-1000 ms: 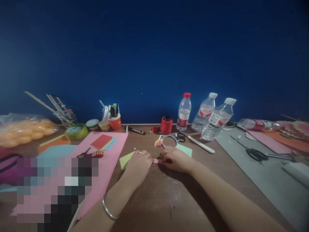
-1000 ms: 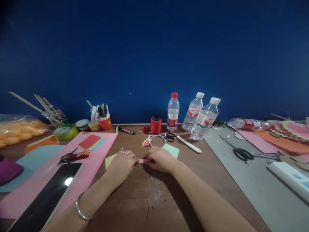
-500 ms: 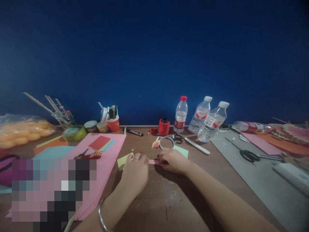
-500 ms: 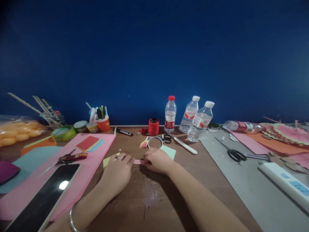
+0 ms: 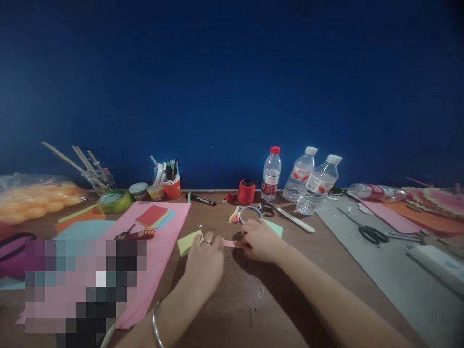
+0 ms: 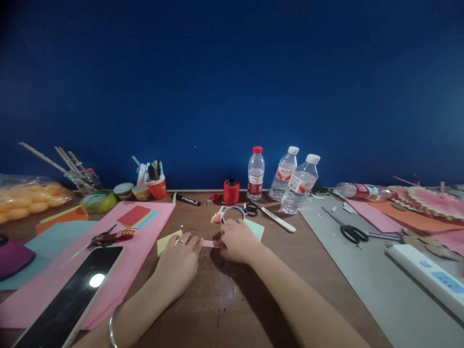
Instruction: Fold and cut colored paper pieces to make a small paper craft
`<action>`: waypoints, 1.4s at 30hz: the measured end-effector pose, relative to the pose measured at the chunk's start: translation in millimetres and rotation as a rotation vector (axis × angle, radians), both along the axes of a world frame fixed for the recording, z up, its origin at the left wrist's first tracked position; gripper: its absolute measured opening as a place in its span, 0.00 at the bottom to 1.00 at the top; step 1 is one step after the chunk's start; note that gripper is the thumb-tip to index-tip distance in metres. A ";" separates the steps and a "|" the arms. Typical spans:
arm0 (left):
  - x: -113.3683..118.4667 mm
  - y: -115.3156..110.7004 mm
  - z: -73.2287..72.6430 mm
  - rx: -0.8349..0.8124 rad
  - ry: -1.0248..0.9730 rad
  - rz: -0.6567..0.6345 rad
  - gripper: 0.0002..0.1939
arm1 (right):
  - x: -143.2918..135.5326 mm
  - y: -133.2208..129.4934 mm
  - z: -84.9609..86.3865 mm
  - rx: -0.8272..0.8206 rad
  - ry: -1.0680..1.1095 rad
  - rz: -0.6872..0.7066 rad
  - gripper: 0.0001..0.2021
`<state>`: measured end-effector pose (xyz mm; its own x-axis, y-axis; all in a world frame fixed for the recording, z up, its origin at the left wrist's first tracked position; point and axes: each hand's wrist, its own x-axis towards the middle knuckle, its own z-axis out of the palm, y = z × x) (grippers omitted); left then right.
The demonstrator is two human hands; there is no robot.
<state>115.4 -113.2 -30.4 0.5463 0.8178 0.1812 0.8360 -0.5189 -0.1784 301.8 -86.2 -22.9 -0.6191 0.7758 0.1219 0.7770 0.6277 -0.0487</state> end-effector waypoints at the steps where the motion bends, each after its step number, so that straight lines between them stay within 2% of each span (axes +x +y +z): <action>1: 0.0 -0.1 -0.5 -0.002 0.002 0.001 0.17 | 3.5 1.5 0.6 -0.016 -0.008 -0.012 0.10; 9: 0.8 0.0 0.8 0.005 0.029 -0.008 0.16 | 25.3 10.7 0.2 -0.101 -0.022 0.018 0.09; 13: 0.6 1.1 0.1 -0.007 0.028 -0.014 0.15 | 13.8 9.7 -9.6 -0.017 0.163 -0.039 0.09; 15: 0.3 1.1 -1.0 -0.017 0.020 -0.013 0.15 | 5.8 8.8 -17.0 0.009 0.288 -0.020 0.11; 22: -1.9 2.8 -0.8 -0.053 -0.038 0.006 0.16 | -2.5 11.2 -34.6 -0.005 0.341 0.034 0.12; 25: -4.1 9.1 0.7 -0.097 -0.132 0.014 0.16 | -1.0 12.2 -35.1 -0.013 0.351 -0.023 0.11; 28: -4.7 12.6 2.4 -0.111 -0.213 -0.034 0.18 | -1.0 12.3 -34.3 -0.024 0.347 -0.074 0.12; 32: -1.5 8.2 5.5 -0.067 -0.175 -0.093 0.13 | -1.7 12.2 -33.5 -0.055 0.325 -0.079 0.14; 38: -2.2 6.1 7.8 -0.056 -0.106 -0.074 0.11 | -0.7 12.2 -34.6 -0.075 0.349 -0.091 0.13; 42: -6.4 10.1 9.1 -0.071 -0.139 -0.076 0.09 | -0.2 11.9 -34.1 -0.072 0.354 -0.074 0.12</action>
